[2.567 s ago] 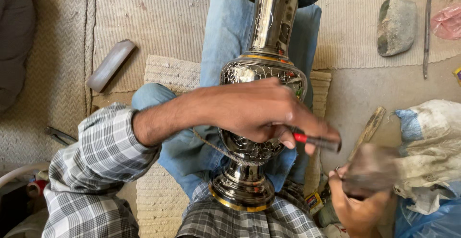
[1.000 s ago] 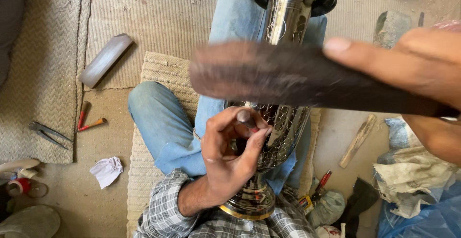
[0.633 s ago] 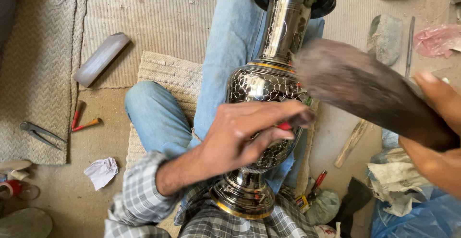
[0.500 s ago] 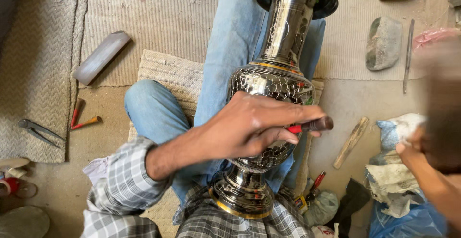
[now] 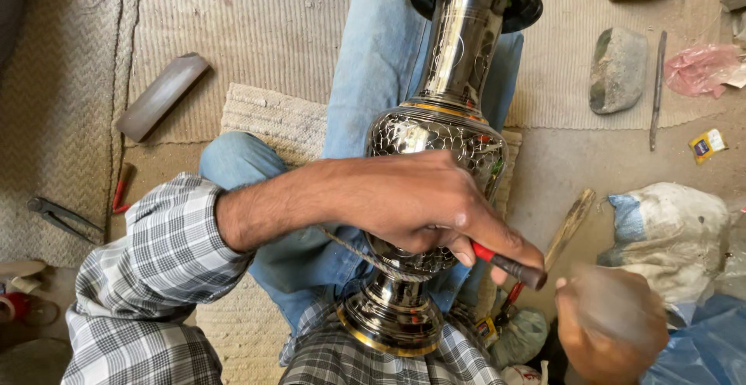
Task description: The person sits on the floor with a brass vase held between their legs and engraves a decorative pattern onto its surface. They hold a chisel against the vase with one hand and strike it repeatedly with a wooden mallet, repositioning the chisel to work on different spots of the pattern.
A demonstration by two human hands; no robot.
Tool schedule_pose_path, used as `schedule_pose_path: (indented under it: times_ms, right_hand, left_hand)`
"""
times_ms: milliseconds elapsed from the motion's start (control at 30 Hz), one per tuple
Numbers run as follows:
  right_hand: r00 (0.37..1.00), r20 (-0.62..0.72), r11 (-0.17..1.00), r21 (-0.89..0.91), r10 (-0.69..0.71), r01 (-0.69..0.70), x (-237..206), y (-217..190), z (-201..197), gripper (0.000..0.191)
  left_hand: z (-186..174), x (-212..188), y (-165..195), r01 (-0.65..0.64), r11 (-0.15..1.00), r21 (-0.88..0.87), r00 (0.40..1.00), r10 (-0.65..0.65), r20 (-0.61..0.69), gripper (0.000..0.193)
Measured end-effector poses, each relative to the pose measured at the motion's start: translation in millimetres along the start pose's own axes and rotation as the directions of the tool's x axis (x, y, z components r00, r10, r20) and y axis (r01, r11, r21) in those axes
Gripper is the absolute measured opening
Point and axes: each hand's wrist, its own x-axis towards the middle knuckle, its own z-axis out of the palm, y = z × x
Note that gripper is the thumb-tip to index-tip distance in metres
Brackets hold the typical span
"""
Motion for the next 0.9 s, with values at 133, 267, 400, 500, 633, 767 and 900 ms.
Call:
schedule_pose_path:
  times_ms: [133, 267, 400, 500, 633, 767, 900]
  right_hand:
    - [0.995, 0.011, 0.994, 0.044, 0.1, -0.101, -29, 7, 5, 0.047]
    - [0.975, -0.077, 0.959, 0.211, 0.207, -0.187, -43, 16, 14, 0.033]
    - [0.978, -0.037, 0.963, 0.184, 0.207, -0.197, -51, 27, 22, 0.034]
    - [0.974, -0.026, 0.95, 0.227, 0.225, -0.214, -55, 29, 20, 0.035]
    - [0.943, -0.137, 0.86, 0.465, 0.303, -0.209, -54, 20, 9, 0.033]
    - [0.962, -0.157, 0.935, 0.314, 0.224, -0.167, -37, 15, 2, 0.032]
    - [0.995, -0.066, 0.989, 0.137, 0.073, -0.064, -12, 14, 0, 0.043]
  left_hand:
    - [-5, 5, -4, -0.067, 0.995, -0.08, 0.991, 0.075, 0.111, 0.081]
    - [-9, 11, -3, -0.132, 0.968, -0.214, 0.974, 0.167, 0.156, 0.077]
    - [-9, 20, -1, 0.005, 0.984, -0.178, 0.991, 0.019, 0.134, 0.064]
    - [-13, 22, -4, 0.041, 0.986, -0.162, 0.99, -0.019, 0.137, 0.064]
    - [-16, 21, -11, -0.001, 0.989, -0.148, 0.975, 0.034, 0.218, 0.063]
    - [-15, 20, -14, -0.056, 0.975, -0.215, 0.973, 0.102, 0.209, 0.061]
    - [-13, 14, -9, -0.01, 0.992, -0.128, 0.99, 0.028, 0.14, 0.061]
